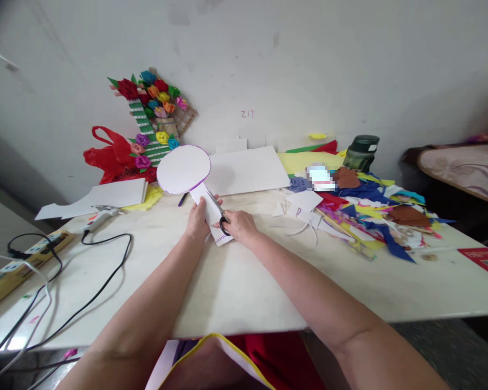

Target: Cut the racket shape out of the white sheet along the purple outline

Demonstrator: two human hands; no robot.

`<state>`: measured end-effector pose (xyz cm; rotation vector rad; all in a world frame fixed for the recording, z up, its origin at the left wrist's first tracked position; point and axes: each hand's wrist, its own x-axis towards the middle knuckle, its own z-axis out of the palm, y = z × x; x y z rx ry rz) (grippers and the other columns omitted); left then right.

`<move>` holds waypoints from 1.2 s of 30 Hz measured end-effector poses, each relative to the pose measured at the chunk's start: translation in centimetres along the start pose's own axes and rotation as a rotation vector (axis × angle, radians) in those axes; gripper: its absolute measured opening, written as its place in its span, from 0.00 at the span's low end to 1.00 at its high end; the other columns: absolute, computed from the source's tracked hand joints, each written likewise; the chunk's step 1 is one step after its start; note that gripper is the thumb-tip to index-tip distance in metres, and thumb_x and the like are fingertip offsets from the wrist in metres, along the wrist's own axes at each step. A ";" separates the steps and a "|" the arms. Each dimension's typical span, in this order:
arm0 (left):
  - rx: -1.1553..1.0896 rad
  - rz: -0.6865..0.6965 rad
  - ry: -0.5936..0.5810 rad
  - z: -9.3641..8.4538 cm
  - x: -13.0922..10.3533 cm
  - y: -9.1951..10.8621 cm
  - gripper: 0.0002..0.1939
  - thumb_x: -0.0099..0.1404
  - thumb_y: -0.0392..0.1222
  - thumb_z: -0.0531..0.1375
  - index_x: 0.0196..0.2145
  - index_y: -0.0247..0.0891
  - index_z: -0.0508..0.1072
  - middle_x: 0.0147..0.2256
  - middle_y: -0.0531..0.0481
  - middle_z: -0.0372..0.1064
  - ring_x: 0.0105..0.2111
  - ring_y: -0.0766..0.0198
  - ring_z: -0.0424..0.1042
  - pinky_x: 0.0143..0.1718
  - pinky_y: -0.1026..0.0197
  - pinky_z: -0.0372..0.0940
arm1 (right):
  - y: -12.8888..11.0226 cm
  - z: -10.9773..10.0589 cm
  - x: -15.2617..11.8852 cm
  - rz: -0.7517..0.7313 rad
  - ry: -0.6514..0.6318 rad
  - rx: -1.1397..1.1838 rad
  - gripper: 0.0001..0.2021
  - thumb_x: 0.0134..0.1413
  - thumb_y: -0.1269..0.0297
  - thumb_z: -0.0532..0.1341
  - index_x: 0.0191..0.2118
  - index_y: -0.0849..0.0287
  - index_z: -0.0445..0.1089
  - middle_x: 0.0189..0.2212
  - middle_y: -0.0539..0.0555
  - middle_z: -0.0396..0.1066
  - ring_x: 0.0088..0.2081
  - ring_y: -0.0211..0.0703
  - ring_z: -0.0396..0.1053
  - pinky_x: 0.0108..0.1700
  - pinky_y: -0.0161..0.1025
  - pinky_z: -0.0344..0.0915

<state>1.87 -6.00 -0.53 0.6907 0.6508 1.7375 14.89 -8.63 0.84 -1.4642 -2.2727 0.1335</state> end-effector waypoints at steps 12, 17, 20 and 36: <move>-0.011 -0.033 -0.066 0.4 -0.4 -0.1 0.18 0.54 0.46 0.61 0.41 0.37 0.65 0.37 0.43 0.71 0.34 0.57 0.73 0.35 0.55 0.68 | 0.3 -0.4 0.1 0.006 0.026 -0.030 0.19 0.51 0.45 0.50 0.36 0.53 0.69 0.29 0.52 0.73 0.32 0.42 0.68 0.30 0.34 0.51; -0.009 -0.032 -0.058 0.4 -0.3 -0.3 0.18 0.54 0.46 0.61 0.41 0.37 0.64 0.36 0.43 0.72 0.35 0.56 0.73 0.36 0.54 0.68 | 0.5 -0.1 0.1 0.007 0.039 -0.037 0.20 0.50 0.44 0.50 0.34 0.53 0.69 0.28 0.52 0.73 0.31 0.42 0.68 0.29 0.34 0.51; -0.006 -0.032 -0.049 0.3 -0.3 -0.3 0.18 0.55 0.47 0.61 0.40 0.37 0.64 0.37 0.43 0.71 0.35 0.56 0.73 0.36 0.54 0.68 | 0.4 0.1 0.1 0.012 0.035 -0.033 0.20 0.51 0.45 0.49 0.34 0.53 0.69 0.28 0.52 0.73 0.31 0.41 0.68 0.29 0.34 0.51; 0.017 -0.017 -0.033 0.4 -0.4 -0.1 0.18 0.54 0.47 0.61 0.40 0.36 0.65 0.38 0.42 0.71 0.35 0.57 0.73 0.35 0.56 0.68 | 0.0 0.1 0.1 0.013 0.015 -0.048 0.19 0.53 0.47 0.49 0.37 0.53 0.69 0.30 0.53 0.74 0.32 0.41 0.69 0.29 0.33 0.51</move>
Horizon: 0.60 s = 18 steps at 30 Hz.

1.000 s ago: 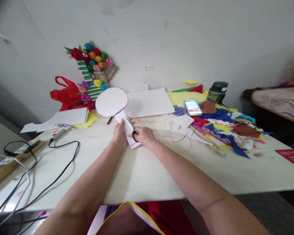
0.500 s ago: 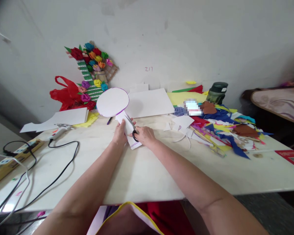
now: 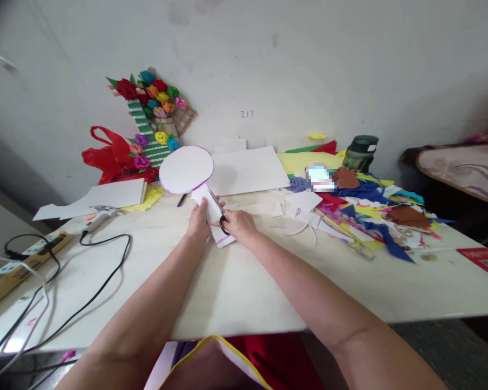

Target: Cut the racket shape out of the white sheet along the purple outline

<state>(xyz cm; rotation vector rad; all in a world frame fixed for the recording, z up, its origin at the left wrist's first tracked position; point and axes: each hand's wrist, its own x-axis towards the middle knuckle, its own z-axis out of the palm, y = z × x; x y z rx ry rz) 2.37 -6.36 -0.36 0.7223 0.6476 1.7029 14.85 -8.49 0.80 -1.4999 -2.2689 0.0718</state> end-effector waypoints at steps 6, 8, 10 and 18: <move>-0.024 -0.033 -0.004 0.1 0.0 0.1 0.18 0.54 0.46 0.61 0.41 0.36 0.65 0.37 0.43 0.71 0.34 0.56 0.73 0.34 0.56 0.68 | 0.1 0.1 0.0 -0.005 0.014 0.005 0.19 0.54 0.47 0.49 0.37 0.54 0.69 0.30 0.54 0.73 0.32 0.41 0.69 0.29 0.33 0.51; -0.045 -0.055 -0.025 -0.1 0.2 0.3 0.18 0.54 0.46 0.60 0.41 0.36 0.66 0.36 0.43 0.71 0.34 0.55 0.73 0.35 0.55 0.67 | 0.1 -0.1 -0.1 -0.005 0.012 0.015 0.19 0.53 0.47 0.50 0.37 0.54 0.69 0.30 0.54 0.73 0.32 0.41 0.69 0.29 0.33 0.52; -0.052 -0.056 -0.017 -0.3 0.4 0.5 0.17 0.54 0.46 0.60 0.40 0.35 0.67 0.36 0.43 0.72 0.36 0.55 0.72 0.36 0.55 0.67 | 0.2 -0.2 -0.2 -0.011 0.004 0.023 0.18 0.52 0.47 0.50 0.36 0.53 0.69 0.30 0.53 0.73 0.32 0.41 0.68 0.29 0.32 0.52; -0.048 0.059 0.050 -0.8 0.7 0.9 0.17 0.51 0.45 0.63 0.37 0.34 0.68 0.37 0.42 0.71 0.37 0.56 0.72 0.39 0.56 0.65 | 0.1 -0.4 -0.5 -0.038 -0.014 0.034 0.17 0.49 0.46 0.53 0.34 0.52 0.70 0.29 0.51 0.73 0.32 0.40 0.68 0.30 0.33 0.51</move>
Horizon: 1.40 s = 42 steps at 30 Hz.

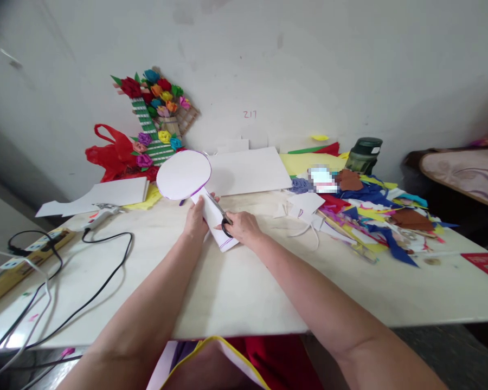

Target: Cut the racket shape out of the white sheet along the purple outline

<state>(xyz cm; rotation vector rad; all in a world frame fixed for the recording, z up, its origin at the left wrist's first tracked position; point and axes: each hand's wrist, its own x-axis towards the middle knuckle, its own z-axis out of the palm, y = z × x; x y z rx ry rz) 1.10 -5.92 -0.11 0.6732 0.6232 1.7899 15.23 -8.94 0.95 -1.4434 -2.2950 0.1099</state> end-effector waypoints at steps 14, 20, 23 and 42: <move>-0.012 -0.005 -0.048 0.3 -0.2 -0.5 0.18 0.52 0.47 0.63 0.38 0.35 0.68 0.37 0.43 0.71 0.38 0.56 0.72 0.40 0.56 0.65 | -0.6 -0.7 0.7 0.037 -0.015 -0.043 0.19 0.50 0.45 0.52 0.34 0.53 0.70 0.30 0.53 0.74 0.33 0.42 0.68 0.30 0.34 0.51; -0.021 -0.012 -0.035 0.6 -0.3 -0.4 0.17 0.52 0.46 0.62 0.38 0.35 0.68 0.36 0.44 0.71 0.38 0.56 0.71 0.38 0.56 0.66 | -0.5 -0.4 0.7 0.023 0.011 -0.051 0.20 0.50 0.44 0.51 0.34 0.53 0.71 0.30 0.54 0.74 0.33 0.43 0.69 0.30 0.34 0.52; -0.025 -0.016 -0.037 0.5 -0.3 -0.4 0.16 0.52 0.45 0.62 0.38 0.35 0.68 0.36 0.44 0.71 0.38 0.56 0.71 0.37 0.57 0.66 | -0.6 -0.5 0.7 0.025 0.001 -0.061 0.20 0.50 0.44 0.51 0.35 0.53 0.71 0.30 0.54 0.74 0.33 0.42 0.68 0.30 0.34 0.51; -0.014 -0.015 -0.067 0.3 -0.3 -0.5 0.17 0.52 0.45 0.62 0.38 0.35 0.68 0.37 0.43 0.71 0.37 0.57 0.72 0.38 0.56 0.66 | -0.7 -0.7 0.8 0.002 -0.021 -0.050 0.22 0.52 0.44 0.49 0.36 0.55 0.71 0.30 0.54 0.74 0.33 0.42 0.69 0.30 0.34 0.52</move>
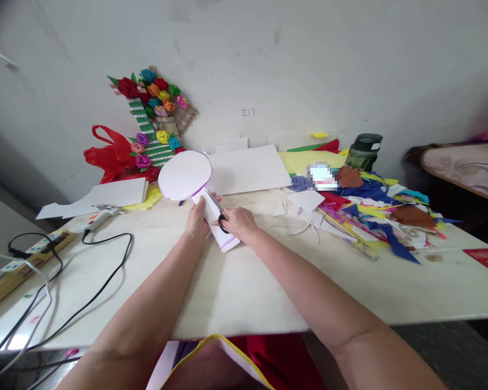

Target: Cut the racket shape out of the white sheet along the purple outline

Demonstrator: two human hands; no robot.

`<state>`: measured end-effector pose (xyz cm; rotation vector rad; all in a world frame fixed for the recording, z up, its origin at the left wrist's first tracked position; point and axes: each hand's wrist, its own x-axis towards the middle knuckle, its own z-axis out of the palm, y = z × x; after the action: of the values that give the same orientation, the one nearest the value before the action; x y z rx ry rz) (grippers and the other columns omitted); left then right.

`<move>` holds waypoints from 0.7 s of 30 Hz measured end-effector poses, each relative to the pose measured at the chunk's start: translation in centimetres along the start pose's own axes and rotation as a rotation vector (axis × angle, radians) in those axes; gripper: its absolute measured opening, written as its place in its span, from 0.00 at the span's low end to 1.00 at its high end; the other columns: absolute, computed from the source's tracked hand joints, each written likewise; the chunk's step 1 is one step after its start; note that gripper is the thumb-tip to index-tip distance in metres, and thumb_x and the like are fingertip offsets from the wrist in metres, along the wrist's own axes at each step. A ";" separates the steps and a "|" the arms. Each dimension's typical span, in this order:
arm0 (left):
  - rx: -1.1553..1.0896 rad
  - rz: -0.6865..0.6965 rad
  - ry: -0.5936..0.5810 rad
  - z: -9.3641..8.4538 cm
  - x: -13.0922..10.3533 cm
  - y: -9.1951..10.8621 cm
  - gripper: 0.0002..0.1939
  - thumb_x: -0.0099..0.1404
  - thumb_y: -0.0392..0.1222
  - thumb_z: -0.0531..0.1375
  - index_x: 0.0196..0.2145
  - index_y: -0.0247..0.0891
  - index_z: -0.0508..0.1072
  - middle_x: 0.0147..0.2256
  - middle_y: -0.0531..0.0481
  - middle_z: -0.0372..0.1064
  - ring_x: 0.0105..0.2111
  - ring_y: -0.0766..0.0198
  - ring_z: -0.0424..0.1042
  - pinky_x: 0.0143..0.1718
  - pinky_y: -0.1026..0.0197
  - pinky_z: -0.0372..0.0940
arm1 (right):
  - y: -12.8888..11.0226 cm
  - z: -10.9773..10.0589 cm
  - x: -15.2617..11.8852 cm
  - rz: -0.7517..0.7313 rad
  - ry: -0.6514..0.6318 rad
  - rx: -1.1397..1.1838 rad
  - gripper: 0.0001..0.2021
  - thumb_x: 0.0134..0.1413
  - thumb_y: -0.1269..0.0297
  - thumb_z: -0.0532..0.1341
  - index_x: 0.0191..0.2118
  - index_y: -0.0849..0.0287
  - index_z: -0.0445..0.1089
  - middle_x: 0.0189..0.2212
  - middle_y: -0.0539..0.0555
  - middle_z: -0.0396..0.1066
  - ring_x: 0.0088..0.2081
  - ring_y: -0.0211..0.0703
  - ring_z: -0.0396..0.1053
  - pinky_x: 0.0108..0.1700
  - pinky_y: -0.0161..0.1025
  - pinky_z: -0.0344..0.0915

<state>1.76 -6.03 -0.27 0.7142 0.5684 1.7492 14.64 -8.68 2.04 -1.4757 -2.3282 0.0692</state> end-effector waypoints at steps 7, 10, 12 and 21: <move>-0.024 -0.001 -0.049 -0.1 0.0 -0.4 0.15 0.54 0.44 0.61 0.37 0.33 0.68 0.33 0.43 0.71 0.33 0.59 0.72 0.35 0.58 0.66 | -0.1 -0.1 0.4 0.029 -0.011 -0.015 0.24 0.52 0.43 0.48 0.35 0.55 0.71 0.30 0.55 0.73 0.33 0.42 0.69 0.30 0.34 0.52; -0.012 -0.005 -0.066 -0.2 0.1 -0.4 0.16 0.54 0.45 0.61 0.37 0.32 0.68 0.31 0.43 0.71 0.32 0.60 0.72 0.35 0.58 0.66 | 0.0 0.2 0.4 0.022 0.010 -0.028 0.24 0.52 0.43 0.47 0.36 0.55 0.71 0.30 0.55 0.73 0.33 0.43 0.69 0.30 0.34 0.53; 0.000 -0.014 -0.077 -0.2 0.1 -0.4 0.17 0.54 0.47 0.60 0.37 0.32 0.69 0.29 0.43 0.71 0.30 0.60 0.72 0.35 0.57 0.66 | 0.0 0.5 0.4 0.015 0.029 -0.044 0.24 0.52 0.43 0.47 0.36 0.55 0.71 0.30 0.55 0.73 0.33 0.43 0.69 0.31 0.34 0.53; 0.015 -0.044 -0.083 -0.5 0.3 -0.3 0.18 0.54 0.49 0.59 0.36 0.31 0.69 0.29 0.43 0.71 0.30 0.59 0.72 0.36 0.56 0.65 | 0.1 0.6 0.5 0.011 0.032 -0.054 0.23 0.53 0.44 0.47 0.36 0.54 0.70 0.30 0.55 0.73 0.32 0.43 0.69 0.30 0.35 0.52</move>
<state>1.58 -5.62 -0.77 0.7754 0.5370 1.6683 14.33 -8.15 1.60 -1.5046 -2.3130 -0.0147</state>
